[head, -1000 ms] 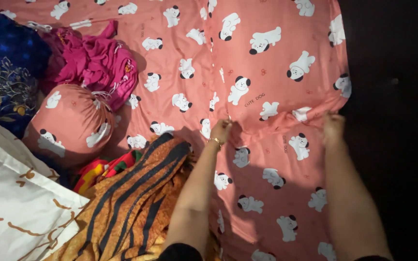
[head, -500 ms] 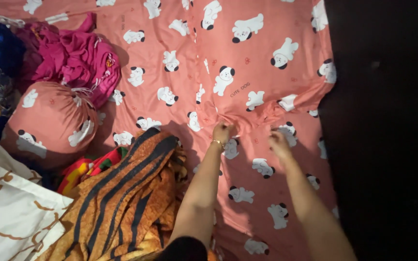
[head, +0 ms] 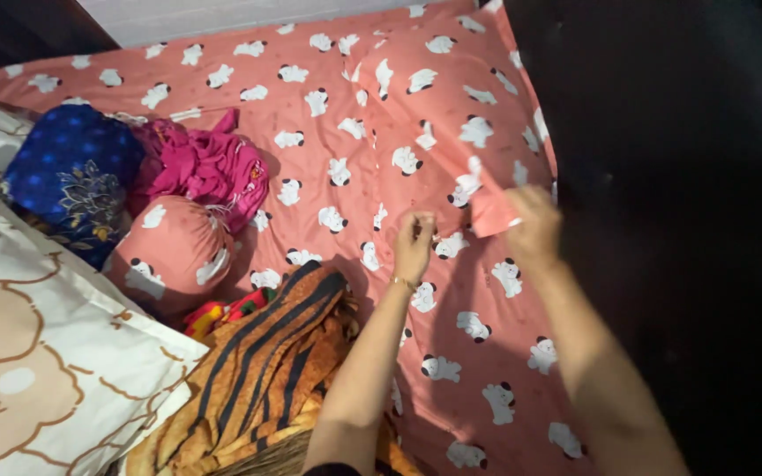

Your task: The person inserts a purple pillow into a blue floral pillowcase, secures it by tying the drawstrings at both ends, and then arranges other pillows and bedding on the bed.

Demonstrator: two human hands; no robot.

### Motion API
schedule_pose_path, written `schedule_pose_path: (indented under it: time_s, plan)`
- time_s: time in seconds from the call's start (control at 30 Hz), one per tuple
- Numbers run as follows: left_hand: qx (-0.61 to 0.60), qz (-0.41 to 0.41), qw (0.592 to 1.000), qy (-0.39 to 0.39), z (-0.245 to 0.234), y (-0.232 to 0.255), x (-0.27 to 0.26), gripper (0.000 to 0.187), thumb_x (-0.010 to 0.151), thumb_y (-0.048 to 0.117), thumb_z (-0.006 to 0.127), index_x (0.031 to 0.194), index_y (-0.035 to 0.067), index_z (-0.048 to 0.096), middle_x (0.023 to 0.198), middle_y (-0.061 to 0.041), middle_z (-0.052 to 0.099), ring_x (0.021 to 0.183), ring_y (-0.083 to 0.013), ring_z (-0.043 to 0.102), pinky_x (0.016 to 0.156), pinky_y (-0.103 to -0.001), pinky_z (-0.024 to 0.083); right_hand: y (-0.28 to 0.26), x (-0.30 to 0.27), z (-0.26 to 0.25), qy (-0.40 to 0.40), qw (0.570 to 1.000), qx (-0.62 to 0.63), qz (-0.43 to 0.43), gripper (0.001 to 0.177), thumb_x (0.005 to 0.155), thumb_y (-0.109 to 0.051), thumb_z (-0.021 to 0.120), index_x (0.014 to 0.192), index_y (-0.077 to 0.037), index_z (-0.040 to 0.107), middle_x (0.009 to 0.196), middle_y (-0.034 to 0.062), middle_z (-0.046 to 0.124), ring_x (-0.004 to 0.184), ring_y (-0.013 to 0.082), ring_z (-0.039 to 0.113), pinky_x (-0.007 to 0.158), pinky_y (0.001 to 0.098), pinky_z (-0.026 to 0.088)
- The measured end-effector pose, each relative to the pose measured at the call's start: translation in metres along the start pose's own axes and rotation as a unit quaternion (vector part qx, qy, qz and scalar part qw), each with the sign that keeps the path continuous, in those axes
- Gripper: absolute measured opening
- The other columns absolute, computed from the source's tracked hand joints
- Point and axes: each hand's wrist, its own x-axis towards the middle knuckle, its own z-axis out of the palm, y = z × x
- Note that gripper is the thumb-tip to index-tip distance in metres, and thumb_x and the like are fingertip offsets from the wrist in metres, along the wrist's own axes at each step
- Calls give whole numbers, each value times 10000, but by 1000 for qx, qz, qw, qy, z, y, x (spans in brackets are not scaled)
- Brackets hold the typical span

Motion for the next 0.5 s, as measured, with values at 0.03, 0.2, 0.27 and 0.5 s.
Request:
schedule_pose_path:
  time_s: [0.03, 0.2, 0.27, 0.5]
  plan:
    - [86, 16, 996, 25, -1, 16, 6, 201, 986, 161, 667, 1154, 61, 622, 957, -36, 661, 752, -117, 621, 662, -279, 519, -8, 13, -24, 17, 1000, -13, -21, 261, 843, -3, 560, 1072, -3, 683, 1045, 203, 665, 1008, 410, 629, 874, 486, 528]
    - [208, 100, 971, 67, 7, 86, 30, 701, 791, 12, 708, 1436, 109, 450, 1367, -142, 550, 819, -222, 687, 732, -345, 574, -57, 69, -141, 86, 987, -77, -110, 59, 1013, -70, 696, 1014, -38, 646, 972, 136, 663, 918, 342, 673, 805, 412, 545]
    - [212, 159, 962, 64, 6, 102, 37, 712, 785, -32, 696, 1438, 84, 436, 1423, -174, 460, 889, -246, 673, 737, -350, 572, -80, 83, -191, 104, 986, -29, -131, 180, 1070, -129, 722, 983, -13, 616, 1011, 136, 673, 921, 331, 679, 814, 396, 545]
    - [297, 211, 929, -58, 15, 128, 23, 161, 960, 51, 593, 1107, 83, 650, 1073, -147, 671, 1001, -347, 678, 873, -407, 555, -140, 82, -291, 110, 992, -68, -11, 309, 1086, -240, 660, 960, 42, 646, 902, 159, 633, 806, 288, 620, 691, 366, 442]
